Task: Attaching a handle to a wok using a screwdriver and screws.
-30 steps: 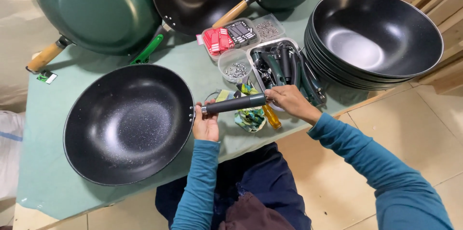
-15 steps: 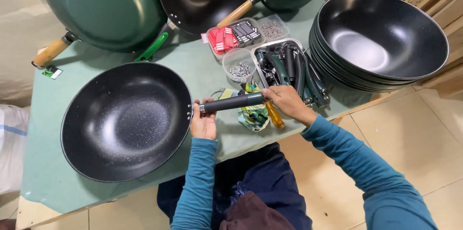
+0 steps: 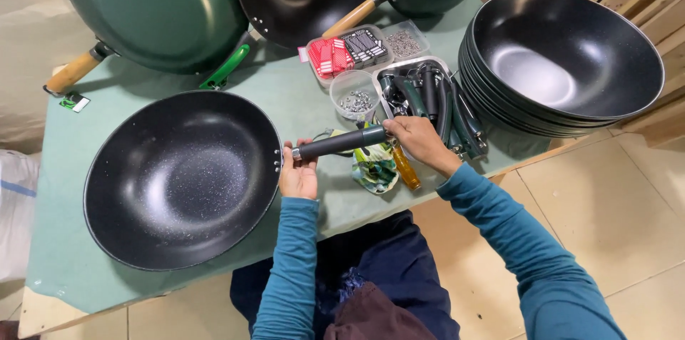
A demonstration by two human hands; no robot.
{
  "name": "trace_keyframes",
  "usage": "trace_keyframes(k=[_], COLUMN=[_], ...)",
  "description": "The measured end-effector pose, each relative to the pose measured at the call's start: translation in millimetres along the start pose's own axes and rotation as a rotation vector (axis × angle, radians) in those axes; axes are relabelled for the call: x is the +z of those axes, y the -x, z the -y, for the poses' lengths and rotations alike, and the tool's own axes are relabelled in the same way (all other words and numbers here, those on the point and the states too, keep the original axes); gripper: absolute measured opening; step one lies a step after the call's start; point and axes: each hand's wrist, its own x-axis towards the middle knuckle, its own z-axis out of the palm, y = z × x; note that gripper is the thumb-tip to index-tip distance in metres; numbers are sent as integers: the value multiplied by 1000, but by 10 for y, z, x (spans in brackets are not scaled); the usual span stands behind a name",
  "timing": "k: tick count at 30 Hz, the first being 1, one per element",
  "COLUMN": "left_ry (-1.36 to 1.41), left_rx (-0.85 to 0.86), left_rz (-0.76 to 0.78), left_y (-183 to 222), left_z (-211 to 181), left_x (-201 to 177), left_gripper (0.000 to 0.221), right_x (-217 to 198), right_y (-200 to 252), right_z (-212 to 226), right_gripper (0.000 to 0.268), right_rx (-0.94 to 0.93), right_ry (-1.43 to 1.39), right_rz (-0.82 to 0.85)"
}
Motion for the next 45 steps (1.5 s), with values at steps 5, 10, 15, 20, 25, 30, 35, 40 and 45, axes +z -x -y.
trace_keyframes(k=[5,10,15,20,25,30,35,40,45], left_ry=[35,49,62,39,9,1,-130,-660,-1003], left_rx=[11,22,26,31,13,-52,-308,-609,-375], left_rz=[5,-8,-10,-28,-35,-35,5,213,716], left_y=[-82,-68,-44,77,228,499,1133,1760,1371], left_z=[2,16,25,26,52,84,-28,-320,-333], left_x=[-2,17,24,37,57,196,466,1055,1365], left_gripper=[21,21,21,22,23,39,51,53,47], right_x=[-17,27,44,5,-102,-323,-526,-675,-792], right_y=[-63,-107,-104,24,153,317,304,187,23], right_z=[131,46,30,55,54,296,508,664,967], right_gripper=[48,48,44,45,48,46,38,39,29], right_rx=[-33,-37,-48,-56,-42,-46,-80,-170,-74], right_ry=[-41,-53,-57,-65,-27,9,145,452,468], right_rz=[-24,-28,-42,-30,22,144,254,415,502])
